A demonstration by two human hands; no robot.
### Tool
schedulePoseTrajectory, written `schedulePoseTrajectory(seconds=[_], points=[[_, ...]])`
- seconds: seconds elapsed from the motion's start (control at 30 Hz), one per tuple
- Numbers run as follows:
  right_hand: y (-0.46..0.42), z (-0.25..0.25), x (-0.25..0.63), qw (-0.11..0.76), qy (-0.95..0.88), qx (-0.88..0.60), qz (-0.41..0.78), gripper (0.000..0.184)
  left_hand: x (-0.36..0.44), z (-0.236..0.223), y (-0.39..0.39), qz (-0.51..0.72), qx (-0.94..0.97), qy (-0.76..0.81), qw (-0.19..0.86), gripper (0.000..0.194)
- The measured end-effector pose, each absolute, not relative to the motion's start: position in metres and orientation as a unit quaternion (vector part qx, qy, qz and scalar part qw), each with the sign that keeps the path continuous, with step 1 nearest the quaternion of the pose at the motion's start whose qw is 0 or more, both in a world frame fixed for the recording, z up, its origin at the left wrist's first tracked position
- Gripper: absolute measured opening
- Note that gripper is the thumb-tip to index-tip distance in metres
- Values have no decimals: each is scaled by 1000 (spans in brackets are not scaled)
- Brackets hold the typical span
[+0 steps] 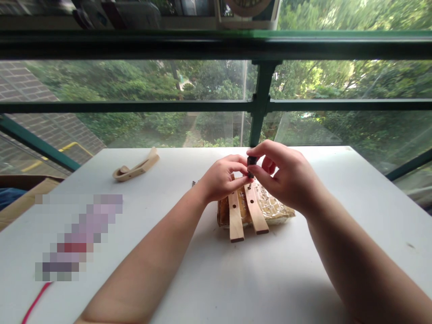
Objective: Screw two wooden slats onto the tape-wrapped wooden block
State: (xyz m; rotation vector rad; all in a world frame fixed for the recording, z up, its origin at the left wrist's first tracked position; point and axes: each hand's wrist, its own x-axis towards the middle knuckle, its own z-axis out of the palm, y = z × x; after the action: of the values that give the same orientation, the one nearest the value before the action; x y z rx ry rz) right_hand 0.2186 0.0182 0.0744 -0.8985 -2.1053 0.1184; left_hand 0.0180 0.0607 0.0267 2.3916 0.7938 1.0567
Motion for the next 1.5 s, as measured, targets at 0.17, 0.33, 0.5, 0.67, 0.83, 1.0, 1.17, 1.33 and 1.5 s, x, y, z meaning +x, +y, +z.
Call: schedulePoseTrajectory(seconds=[0.17,0.33,0.5,0.67,0.83,1.0,1.17,1.33,1.5], points=[[21,71,216,408,-837,-360,54,27,17,27,61,362,865,285,198,16],[20,70,216,396,-842,-363,44,29,17,28,60,351,876,279,178,16],[19,71,217,383,-849,-360,47,34,17,27,62,355,876,277,172,20],[19,72,218,370,-847,-373,85,24,17,26,63,349,880,268,178,19],[21,73,222,366,-837,-390,117,17,17,26,63,323,889,268,182,20],[22,71,222,369,-838,-392,88,22,19,26,62,309,896,275,163,23],[21,69,219,335,-862,-369,93,36,20,27,62,315,895,268,167,22],[19,72,221,325,-873,-343,123,40,19,27,62,306,890,289,175,21],[20,73,225,321,-870,-356,114,37,19,28,61,281,891,293,201,23]])
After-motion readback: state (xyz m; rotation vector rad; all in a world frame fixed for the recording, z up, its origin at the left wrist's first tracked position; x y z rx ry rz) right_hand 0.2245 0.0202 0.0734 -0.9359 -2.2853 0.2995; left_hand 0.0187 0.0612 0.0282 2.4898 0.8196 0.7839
